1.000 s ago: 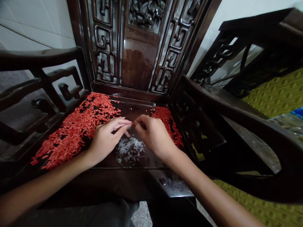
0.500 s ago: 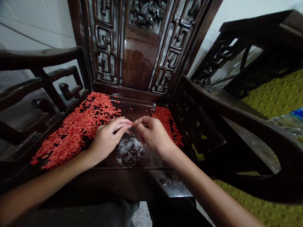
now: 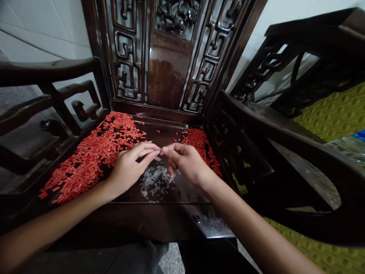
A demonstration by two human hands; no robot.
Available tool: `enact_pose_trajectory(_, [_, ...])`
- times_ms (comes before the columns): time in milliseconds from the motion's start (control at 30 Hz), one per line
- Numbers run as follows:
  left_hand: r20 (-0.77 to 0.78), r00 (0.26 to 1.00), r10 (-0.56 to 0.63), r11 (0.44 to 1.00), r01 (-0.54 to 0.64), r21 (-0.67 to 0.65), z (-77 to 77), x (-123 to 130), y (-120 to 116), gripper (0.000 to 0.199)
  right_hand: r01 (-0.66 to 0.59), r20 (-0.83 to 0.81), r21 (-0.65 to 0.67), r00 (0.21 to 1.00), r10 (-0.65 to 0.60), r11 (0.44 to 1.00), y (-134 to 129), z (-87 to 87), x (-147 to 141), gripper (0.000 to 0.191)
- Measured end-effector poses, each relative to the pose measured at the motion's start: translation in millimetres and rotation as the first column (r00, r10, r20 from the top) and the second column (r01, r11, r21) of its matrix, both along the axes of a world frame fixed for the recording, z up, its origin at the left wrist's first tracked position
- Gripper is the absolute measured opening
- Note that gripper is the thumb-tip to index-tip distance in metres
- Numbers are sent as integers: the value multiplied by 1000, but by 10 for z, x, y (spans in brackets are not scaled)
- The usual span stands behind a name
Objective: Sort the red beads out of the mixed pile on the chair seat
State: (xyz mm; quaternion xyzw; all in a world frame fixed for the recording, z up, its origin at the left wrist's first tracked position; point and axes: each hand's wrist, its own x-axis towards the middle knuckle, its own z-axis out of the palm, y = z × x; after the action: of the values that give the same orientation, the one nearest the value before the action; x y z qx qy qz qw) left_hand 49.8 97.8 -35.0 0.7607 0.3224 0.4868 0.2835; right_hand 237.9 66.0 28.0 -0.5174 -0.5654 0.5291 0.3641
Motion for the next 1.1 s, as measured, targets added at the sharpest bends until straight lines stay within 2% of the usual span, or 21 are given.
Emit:
enact_pose_trajectory(100, [-21,1000,23,997,-22,68,8,4,1,17,-28,-117,-53,993,22,998,-2,-60,24,45])
enact_pose_trajectory(233, [-31,998,52,981,-45,188,16,3,14,16,-45,-161,-71,986,33,996,-13,-79,35,44])
enact_pose_trajectory(533, [-43,998,54,966,-41,256,5,-7,13,16,-50,-183,-98,983,32,994,-14,-107,49,38])
enact_pose_trajectory(633, [-38,997,72,971,-61,232,-11,-3,4,16,-53,-198,-97,980,33,994,-13,-128,46,37])
enact_pose_trajectory(800, [-11,998,57,991,-55,121,15,17,-20,17,-50,-236,-89,971,27,995,-14,-151,26,36])
enact_pose_trajectory(1100, [-37,999,33,989,-27,147,68,11,-12,9,-47,-250,-74,968,27,996,-29,-148,24,35])
